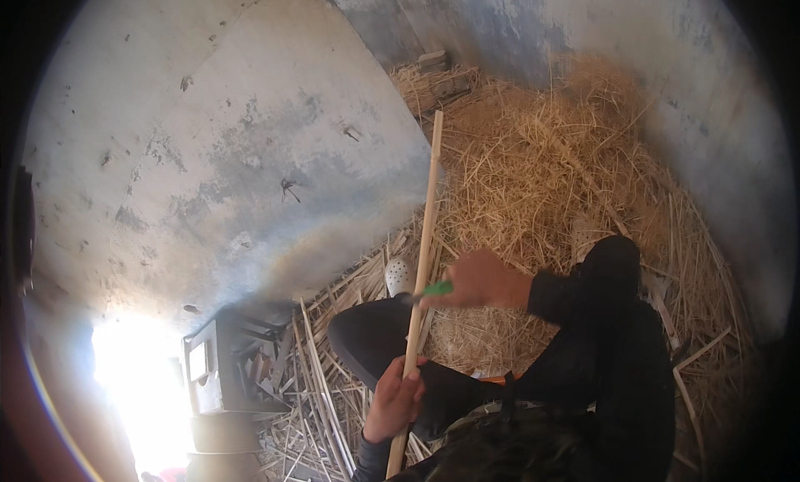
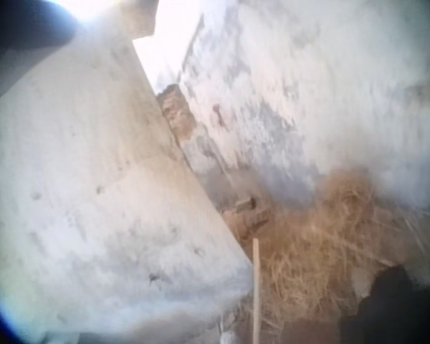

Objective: The person sits cross-legged on a bed of straw and uses a green utility knife to peel the outer layer off a long, thin wooden stick. They hold the stick with their left hand and scrape downwards with their right hand, repeating the motion to remove the bark and create a smooth surface.

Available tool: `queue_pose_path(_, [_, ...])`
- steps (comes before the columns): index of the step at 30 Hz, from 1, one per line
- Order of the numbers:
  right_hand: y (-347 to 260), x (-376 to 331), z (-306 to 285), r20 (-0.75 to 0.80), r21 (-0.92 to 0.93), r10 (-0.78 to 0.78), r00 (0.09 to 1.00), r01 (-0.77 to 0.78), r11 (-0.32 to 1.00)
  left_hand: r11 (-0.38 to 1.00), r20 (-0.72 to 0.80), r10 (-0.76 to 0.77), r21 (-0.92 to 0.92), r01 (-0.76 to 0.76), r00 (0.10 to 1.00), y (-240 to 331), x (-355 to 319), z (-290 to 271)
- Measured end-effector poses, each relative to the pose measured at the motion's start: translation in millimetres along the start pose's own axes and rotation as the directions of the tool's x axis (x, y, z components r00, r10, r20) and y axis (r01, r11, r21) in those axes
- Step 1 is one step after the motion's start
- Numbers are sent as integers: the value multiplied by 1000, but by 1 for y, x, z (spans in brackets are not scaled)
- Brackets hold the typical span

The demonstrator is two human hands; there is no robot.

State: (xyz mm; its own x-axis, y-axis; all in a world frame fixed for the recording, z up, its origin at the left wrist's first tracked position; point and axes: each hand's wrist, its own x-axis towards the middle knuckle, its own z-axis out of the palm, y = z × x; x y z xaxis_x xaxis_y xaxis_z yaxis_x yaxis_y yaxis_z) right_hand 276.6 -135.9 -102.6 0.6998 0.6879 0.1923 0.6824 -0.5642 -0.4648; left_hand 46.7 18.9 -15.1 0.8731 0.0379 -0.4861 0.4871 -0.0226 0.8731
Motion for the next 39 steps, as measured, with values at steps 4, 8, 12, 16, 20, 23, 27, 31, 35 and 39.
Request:
queue_pose_path(4, [53,17,-5,-43,74,201,979,-198,977,985,0,147,91,-147,989,-10,-1,2])
queue_pose_path(8, [32,13,-18,140,67,232,963,-243,968,957,-21,178,236,-168,984,0,-4,4])
queue_pose_path(12, [2,-8,6,-69,117,9,998,-1,993,925,-54,266,295,-239,963,2,0,7])
queue_pose_path(16, [6,-10,-5,38,124,160,986,-163,979,939,-78,237,275,-208,968,-4,-4,9])
queue_pose_path(20, [-8,-12,6,-23,74,-15,1000,17,997,921,-125,275,319,-223,953,-3,-7,7])
queue_pose_path(23, [3,8,-4,86,71,164,983,-170,983,900,-125,332,340,-274,935,-7,-8,10])
queue_pose_path(27, [9,2,2,-6,70,97,995,-97,993,869,-127,328,429,-246,936,1,-1,7])
queue_pose_path(31, [7,-3,2,-25,76,56,998,-54,996,818,-122,459,445,-365,880,-14,5,11])
queue_pose_path(35, [35,19,-18,7,53,200,980,-200,978,818,-123,362,517,-252,924,-9,-4,8])
queue_pose_path(39, [10,-3,-1,-19,65,71,997,-70,995,743,-139,497,577,-338,856,-14,1,11])
